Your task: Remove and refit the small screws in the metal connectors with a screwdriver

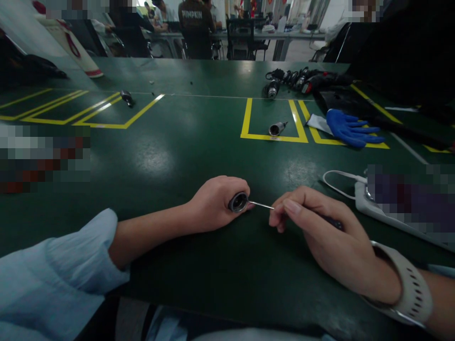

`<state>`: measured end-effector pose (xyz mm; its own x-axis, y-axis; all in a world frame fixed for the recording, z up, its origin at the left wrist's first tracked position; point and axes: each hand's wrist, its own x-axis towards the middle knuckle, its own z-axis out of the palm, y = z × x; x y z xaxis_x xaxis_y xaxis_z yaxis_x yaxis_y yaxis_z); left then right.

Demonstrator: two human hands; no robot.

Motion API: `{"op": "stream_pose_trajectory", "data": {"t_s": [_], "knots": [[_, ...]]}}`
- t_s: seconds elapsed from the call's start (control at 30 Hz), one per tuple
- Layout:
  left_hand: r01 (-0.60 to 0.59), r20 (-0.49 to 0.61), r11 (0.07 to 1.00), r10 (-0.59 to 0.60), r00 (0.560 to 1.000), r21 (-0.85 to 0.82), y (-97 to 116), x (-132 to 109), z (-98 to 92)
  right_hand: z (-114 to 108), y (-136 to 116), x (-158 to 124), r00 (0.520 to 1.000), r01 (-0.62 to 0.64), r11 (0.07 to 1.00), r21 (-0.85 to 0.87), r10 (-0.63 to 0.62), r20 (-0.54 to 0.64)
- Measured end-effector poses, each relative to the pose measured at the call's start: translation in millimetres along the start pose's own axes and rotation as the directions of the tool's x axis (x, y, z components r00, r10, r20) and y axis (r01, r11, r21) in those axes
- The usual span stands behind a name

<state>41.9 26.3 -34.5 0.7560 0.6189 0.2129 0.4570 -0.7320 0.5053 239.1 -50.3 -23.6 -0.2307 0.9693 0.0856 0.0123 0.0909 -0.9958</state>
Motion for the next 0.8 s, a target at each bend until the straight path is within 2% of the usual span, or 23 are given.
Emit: {"op": "stream_pose_trajectory", "data": {"t_s": [0.2,0.43,0.63,0.8], "knots": [[0.07,-0.019,0.995,-0.072,0.997,-0.065,3,0,-0.5,2,3,0,1.0,-0.016,0.995,0.102,0.018,-0.014],[0.042,-0.087,0.988,-0.055,0.995,-0.147,3,-2,-2.1,7,-6,-5,0.998,0.067,0.982,-0.179,-0.067,0.005],[0.069,-0.163,0.973,-0.107,0.981,-0.221,4,-3,-0.5,9,-6,-7,0.991,0.132,0.975,-0.178,-0.127,0.041],[0.062,-0.182,0.959,-0.115,0.977,-0.276,6,-2,-1.0,8,-3,-8,0.986,0.165,0.974,-0.157,-0.157,0.061]]}}
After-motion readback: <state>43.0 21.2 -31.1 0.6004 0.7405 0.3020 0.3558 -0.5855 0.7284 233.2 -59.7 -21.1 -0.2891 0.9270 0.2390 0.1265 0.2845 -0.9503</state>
